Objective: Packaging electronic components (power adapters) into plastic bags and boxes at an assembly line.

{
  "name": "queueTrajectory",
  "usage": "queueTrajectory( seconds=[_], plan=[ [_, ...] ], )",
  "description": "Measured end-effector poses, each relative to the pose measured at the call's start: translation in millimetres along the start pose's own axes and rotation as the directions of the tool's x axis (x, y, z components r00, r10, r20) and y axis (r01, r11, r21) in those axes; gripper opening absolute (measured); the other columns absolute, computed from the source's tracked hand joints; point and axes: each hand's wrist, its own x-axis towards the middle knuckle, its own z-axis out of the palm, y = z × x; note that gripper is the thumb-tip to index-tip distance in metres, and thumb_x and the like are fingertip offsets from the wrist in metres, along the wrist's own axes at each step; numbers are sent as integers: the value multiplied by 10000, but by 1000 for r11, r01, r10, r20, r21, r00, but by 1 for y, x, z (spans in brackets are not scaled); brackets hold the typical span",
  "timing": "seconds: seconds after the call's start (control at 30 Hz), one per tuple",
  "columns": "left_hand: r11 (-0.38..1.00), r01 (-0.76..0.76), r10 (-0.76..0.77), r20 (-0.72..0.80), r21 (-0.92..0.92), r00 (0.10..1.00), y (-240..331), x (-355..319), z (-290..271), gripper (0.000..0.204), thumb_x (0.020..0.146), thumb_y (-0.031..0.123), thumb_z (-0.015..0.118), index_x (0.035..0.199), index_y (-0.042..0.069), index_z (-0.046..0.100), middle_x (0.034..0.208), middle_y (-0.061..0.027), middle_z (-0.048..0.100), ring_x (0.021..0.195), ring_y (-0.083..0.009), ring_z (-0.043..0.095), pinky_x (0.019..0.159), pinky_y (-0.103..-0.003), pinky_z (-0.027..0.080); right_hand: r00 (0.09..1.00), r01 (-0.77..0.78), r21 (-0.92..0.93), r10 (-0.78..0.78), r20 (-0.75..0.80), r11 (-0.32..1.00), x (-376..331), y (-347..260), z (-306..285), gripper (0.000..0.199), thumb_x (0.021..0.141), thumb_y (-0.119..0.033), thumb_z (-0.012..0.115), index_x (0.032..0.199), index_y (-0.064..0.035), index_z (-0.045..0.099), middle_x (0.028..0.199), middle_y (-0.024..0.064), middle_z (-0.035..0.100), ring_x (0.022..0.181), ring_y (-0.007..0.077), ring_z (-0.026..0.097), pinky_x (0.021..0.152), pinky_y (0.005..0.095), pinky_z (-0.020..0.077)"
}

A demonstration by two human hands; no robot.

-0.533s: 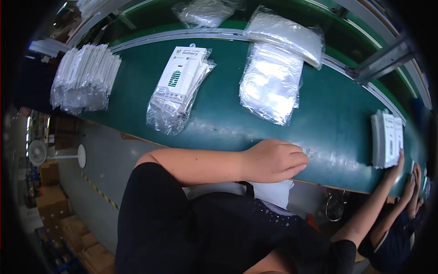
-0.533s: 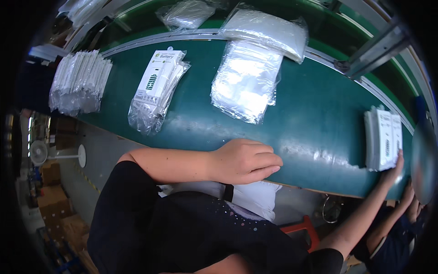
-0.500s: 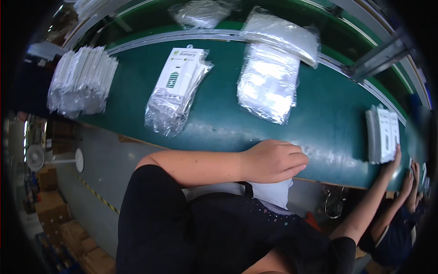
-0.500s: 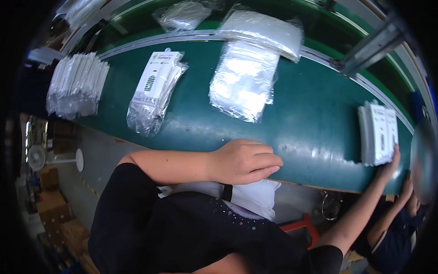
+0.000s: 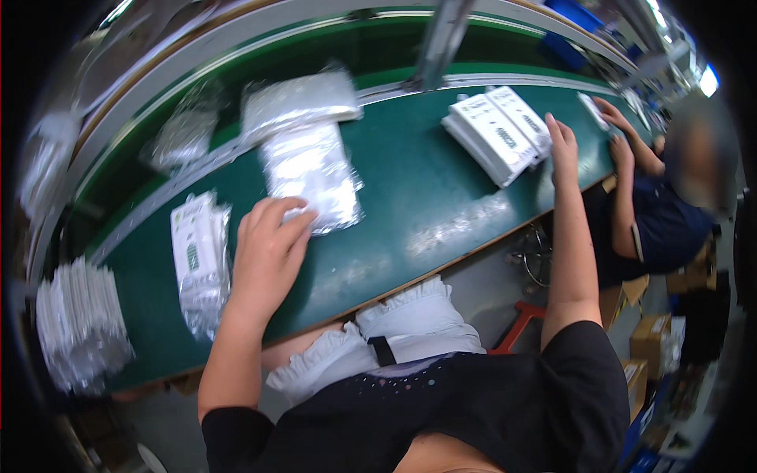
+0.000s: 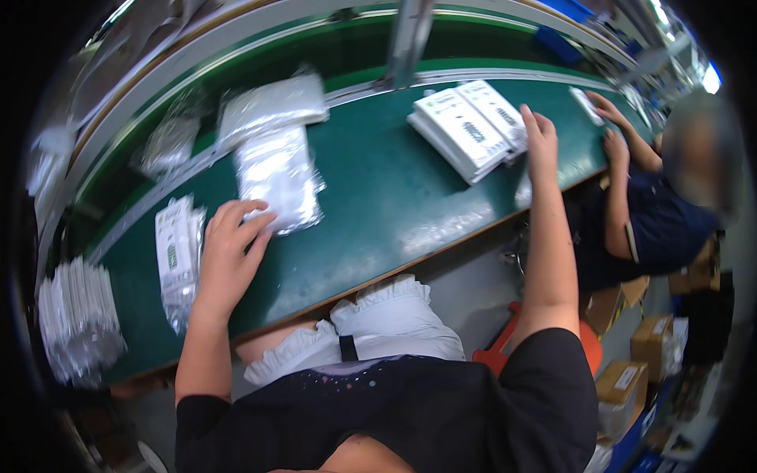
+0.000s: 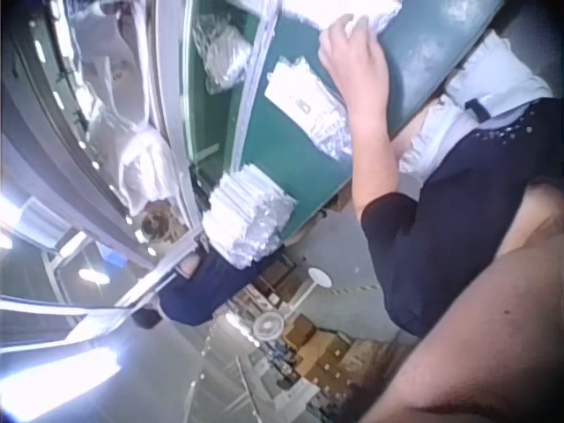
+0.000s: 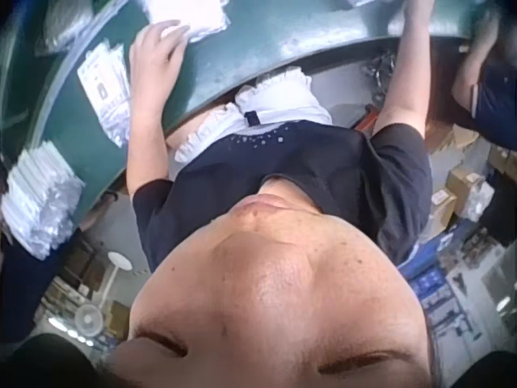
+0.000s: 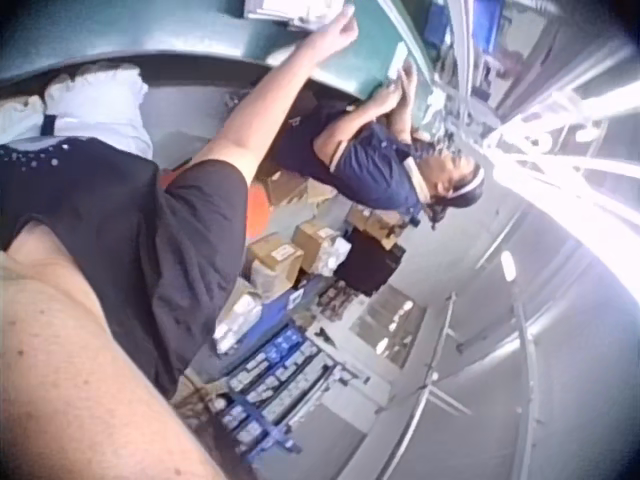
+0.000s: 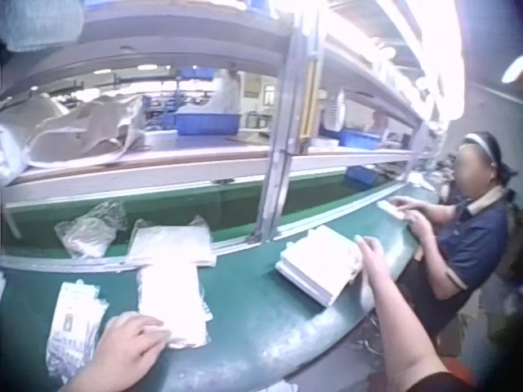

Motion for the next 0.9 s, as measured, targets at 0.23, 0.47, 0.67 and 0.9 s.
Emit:
queueTrajectory(
  seconds=[0.23,0.47,0.67,0.9],
  plan=[
    [996,-59,45,177,74,983,-15,10,2,246,726,-7,621,961,48,665,998,-103,626,949,-274,560,830,-377,410,804,585,-390,-570,167,711,-52,-93,31,524,801,-308,683,1194,7,537,1160,221,542,1092,327,516,957,358,387],
    [995,62,-53,105,-77,993,-15,4,16,223,767,-59,565,977,-16,626,883,-139,563,855,-303,547,769,-364,437,729,682,-541,-399,556,492,-101,-96,64,574,761,-325,694,1281,-157,518,1292,274,418,1226,420,385,1024,466,308],
    [984,117,-99,130,-136,986,-10,7,19,229,898,20,488,1109,-20,569,949,-154,565,874,-304,552,766,-346,440,760,513,-505,-94,643,694,-95,-130,50,597,682,-372,732,1212,-148,575,1104,239,503,1047,377,481,922,459,369],
    [957,218,-210,61,-189,976,-11,5,25,252,876,57,554,1106,-46,565,894,-170,613,771,-282,596,715,-352,467,732,-494,556,-26,681,668,-154,-133,70,646,782,-434,678,1241,-62,416,911,111,530,712,145,565,527,248,474]
  ],
)
